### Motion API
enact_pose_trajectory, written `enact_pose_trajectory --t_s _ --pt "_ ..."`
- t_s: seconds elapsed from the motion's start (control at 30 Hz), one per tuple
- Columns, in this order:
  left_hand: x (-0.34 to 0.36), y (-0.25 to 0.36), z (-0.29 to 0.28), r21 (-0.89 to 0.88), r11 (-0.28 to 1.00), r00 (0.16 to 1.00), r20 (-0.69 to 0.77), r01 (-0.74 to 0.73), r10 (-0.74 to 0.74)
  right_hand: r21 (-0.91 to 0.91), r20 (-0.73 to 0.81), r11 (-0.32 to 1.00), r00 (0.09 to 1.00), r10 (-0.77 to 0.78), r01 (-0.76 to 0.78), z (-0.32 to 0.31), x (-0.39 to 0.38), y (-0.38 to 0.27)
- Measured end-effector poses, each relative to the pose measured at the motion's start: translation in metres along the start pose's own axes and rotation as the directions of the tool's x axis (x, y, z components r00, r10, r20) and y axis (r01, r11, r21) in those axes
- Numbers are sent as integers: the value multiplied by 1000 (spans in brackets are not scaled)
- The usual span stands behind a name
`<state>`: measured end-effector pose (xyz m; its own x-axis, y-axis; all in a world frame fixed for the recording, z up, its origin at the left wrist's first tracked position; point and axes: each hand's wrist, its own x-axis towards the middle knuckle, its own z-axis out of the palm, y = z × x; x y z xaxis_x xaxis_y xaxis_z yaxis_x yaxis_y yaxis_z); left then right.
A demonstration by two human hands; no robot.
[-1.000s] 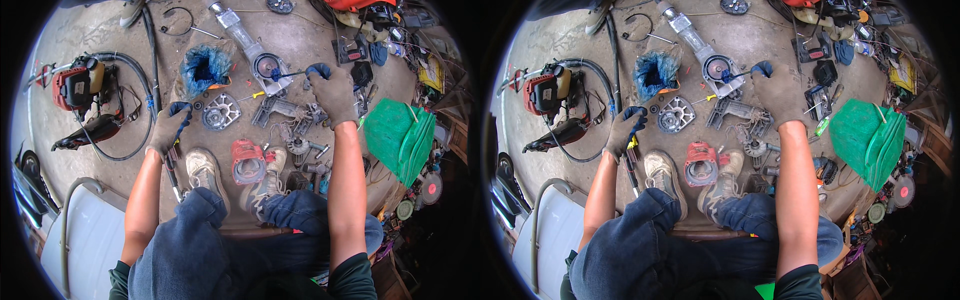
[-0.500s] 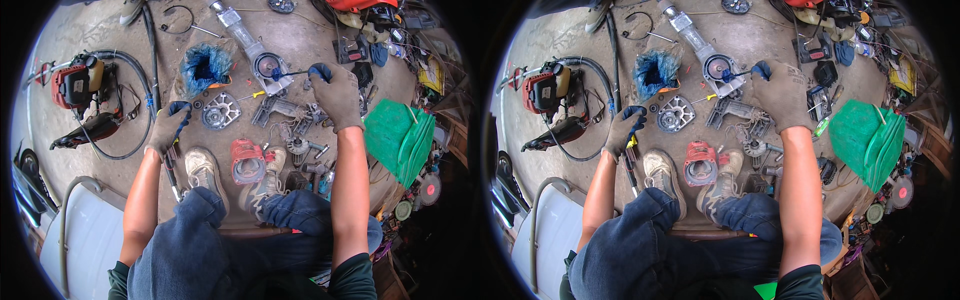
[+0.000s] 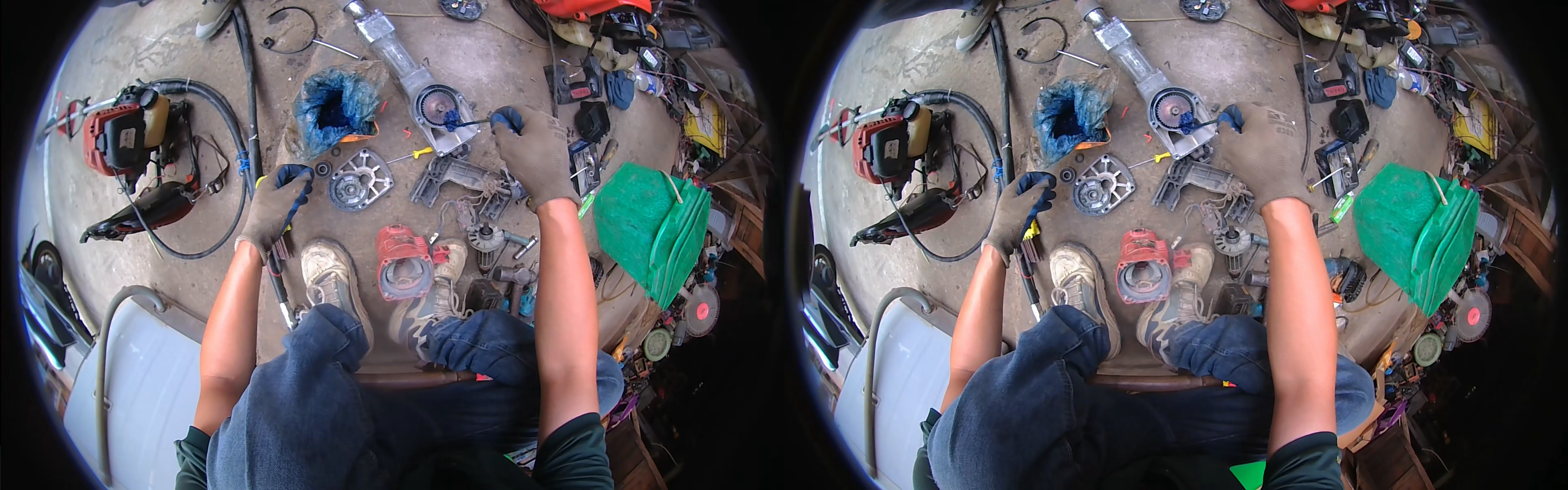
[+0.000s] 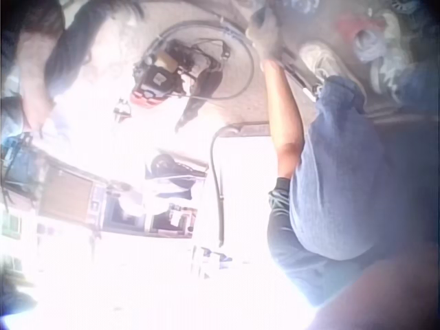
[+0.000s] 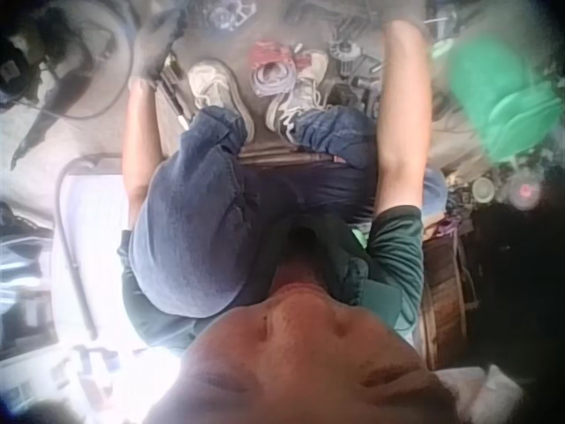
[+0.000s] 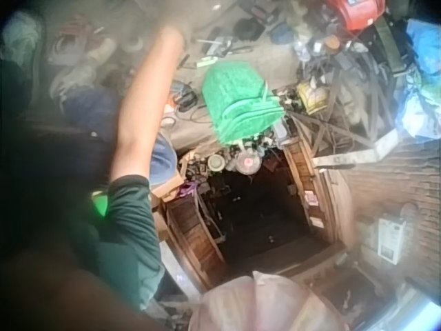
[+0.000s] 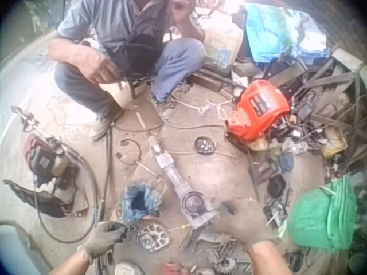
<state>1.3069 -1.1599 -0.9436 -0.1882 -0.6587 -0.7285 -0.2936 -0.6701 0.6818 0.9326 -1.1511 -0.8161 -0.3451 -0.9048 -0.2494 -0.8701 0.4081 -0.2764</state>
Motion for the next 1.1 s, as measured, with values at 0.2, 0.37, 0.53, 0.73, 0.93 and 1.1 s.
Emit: enact_pose_trajectory --t_s 0.2,0.37,0.53,0.73,0.93,1.1 --pt "-1 2 2 -3 1000 1000 4 17 -17 -62 -58 987 987 -149 146 -2 3 -3" --pt "0 -1 0 -13 1000 1000 5 5 -5 -20 -69 986 984 -165 164 -24 -6 -12" --pt "1 -2 2 14 1000 1000 9 13 -13 0 -74 991 988 -132 132 -25 -11 -9" --pt "-1 0 2 28 1000 1000 -1 11 -11 23 35 999 998 -46 45 -16 -8 -10" --pt "0 1 0 17 1000 1000 13 -1 1 -88 30 974 978 -209 211 7 -6 -2" --pt "-3 7 5 25 1000 1000 7 4 -5 -160 87 940 953 -290 301 2 -6 -9"
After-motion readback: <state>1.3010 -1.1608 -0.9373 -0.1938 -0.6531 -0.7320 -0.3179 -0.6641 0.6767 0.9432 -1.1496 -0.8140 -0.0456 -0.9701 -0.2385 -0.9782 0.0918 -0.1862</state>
